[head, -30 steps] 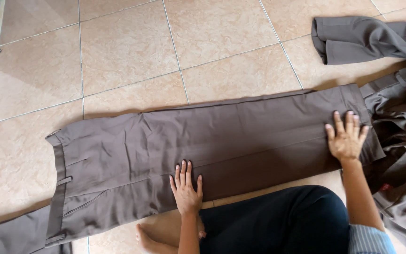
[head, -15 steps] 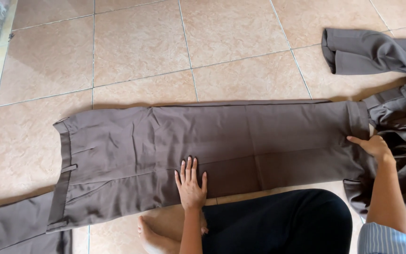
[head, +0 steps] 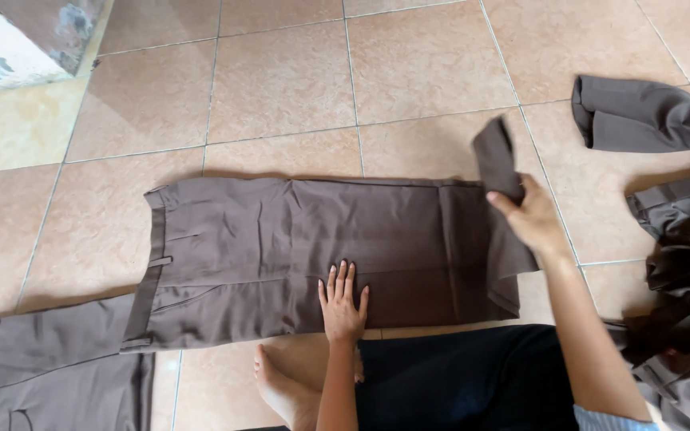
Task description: Folding brown trousers on a tiled floor and stacking them neatly.
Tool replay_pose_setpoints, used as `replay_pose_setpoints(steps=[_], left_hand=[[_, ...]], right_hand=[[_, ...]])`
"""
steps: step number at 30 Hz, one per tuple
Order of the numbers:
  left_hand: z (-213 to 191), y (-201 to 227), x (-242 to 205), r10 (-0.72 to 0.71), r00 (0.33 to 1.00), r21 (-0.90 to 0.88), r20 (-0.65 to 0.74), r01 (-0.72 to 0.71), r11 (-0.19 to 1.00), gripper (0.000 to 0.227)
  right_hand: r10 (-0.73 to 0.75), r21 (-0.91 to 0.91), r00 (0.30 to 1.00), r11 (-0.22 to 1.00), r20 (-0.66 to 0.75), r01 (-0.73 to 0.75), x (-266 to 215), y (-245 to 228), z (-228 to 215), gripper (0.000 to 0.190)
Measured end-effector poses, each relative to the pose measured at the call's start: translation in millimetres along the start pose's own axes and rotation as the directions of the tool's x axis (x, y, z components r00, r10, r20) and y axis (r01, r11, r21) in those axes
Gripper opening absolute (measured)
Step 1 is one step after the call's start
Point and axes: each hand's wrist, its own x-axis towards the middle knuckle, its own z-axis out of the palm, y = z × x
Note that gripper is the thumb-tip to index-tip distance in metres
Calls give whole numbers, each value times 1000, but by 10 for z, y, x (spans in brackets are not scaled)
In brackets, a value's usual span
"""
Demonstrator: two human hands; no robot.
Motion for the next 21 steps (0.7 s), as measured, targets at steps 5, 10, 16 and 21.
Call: replay_pose_setpoints(steps=[5, 10, 16, 21], left_hand=[[43, -26, 1, 0, 1000, 5, 26, 0, 1000, 60], [-2, -34, -53, -4, 999, -21, 41, 5, 1000, 64], [-32, 330, 112, -185, 967, -316, -177, 123, 941, 52], [820, 532, 721, -317, 788, -848, 529, 473, -240, 76]], right_hand=[[33, 142, 999, 989, -21, -30, -567, -176, 789, 64], [46, 150, 997, 988, -65, -35, -868, -399, 996, 65], [-175, 64, 983, 982, -52, 178, -792, -82, 1521, 55], [-421, 151, 878, 906, 226, 396, -980, -315, 1497, 56]])
